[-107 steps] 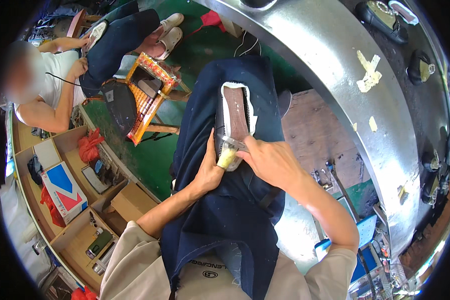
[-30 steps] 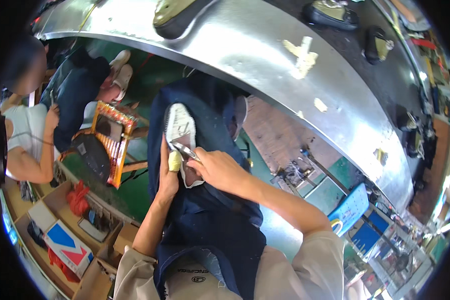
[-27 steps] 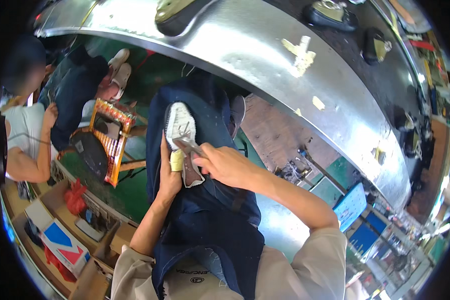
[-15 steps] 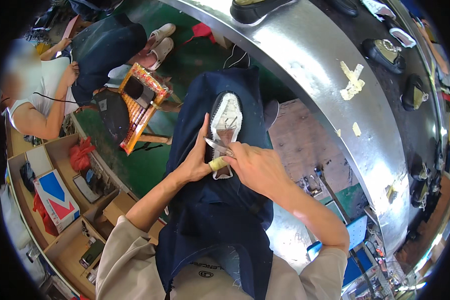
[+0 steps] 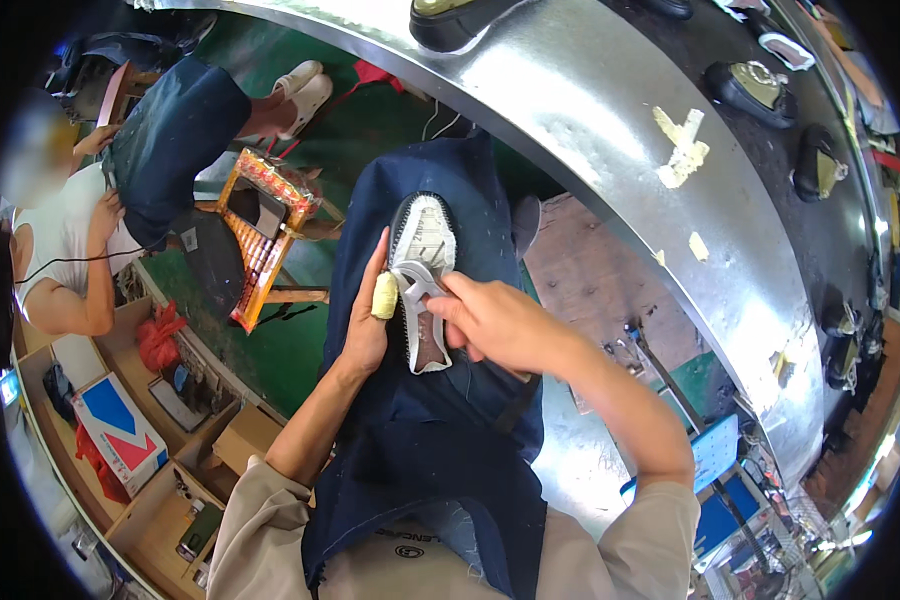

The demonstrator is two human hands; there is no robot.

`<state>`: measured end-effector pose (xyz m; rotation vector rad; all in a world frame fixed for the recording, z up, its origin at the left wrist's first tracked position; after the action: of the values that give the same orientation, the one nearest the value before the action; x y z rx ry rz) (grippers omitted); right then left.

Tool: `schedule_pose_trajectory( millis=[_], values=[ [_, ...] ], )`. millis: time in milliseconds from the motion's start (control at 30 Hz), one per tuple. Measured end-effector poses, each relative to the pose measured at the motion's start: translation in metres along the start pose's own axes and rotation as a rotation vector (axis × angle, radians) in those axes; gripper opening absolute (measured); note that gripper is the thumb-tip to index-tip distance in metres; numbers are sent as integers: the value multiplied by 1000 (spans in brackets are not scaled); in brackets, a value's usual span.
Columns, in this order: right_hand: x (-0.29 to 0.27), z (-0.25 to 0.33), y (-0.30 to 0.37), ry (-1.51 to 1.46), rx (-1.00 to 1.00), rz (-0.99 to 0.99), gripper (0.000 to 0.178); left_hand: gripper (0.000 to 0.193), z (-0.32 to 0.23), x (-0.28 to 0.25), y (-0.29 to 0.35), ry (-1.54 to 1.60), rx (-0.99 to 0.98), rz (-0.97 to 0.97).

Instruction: Using a tool to press and adjust shoe soles and edges during assembly at a conveyor belt workstation.

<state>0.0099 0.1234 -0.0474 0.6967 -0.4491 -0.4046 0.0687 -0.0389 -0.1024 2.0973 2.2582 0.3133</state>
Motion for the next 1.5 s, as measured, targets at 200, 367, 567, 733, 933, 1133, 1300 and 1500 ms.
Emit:
schedule_pose_trajectory(
  millis=[200, 367, 567, 733, 933, 1133, 1300, 1500],
  values=[
    [29, -43, -5, 234, -240, -694, 29, 68, 9, 14, -11, 266, -45, -34],
    [40, -44, -6, -88, -145, -578, 28, 58, 16, 7, -16, -60, -125, -63],
    [13, -32, 32, 34, 44, -424, 25, 60, -8, 2, -17, -462, -19, -80],
    [-20, 33, 22, 901, -495, -726, 24, 91, -8, 15, -23, -464, 39, 75],
    [-37, -21, 26, 503, -266, -718, 29, 75, 5, -2, -26, -270, -72, -67],
    [-22, -73, 50, -170, -96, -207, 70, 47, -62, 36, -45, 1118, -67, 90],
    [-25, -28, 75, -913, -583, -133, 105, 55, -97, 87, -109, 146, 279, 114],
    [-151, -9, 207, -760, -542, -1137, 89, 64, -164, 27, -163, -299, 683, -164]
  ],
)
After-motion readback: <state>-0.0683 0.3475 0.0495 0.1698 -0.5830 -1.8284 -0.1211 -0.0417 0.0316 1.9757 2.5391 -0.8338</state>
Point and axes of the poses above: each hand's wrist, its own y-axis away from the middle knuckle, its own x-axis out of the palm, z = x × y, the point moved 6 cm from there along -y, towards the middle knuckle, and after that the axes turned 6 degrees about x, right-handed, at the moved point
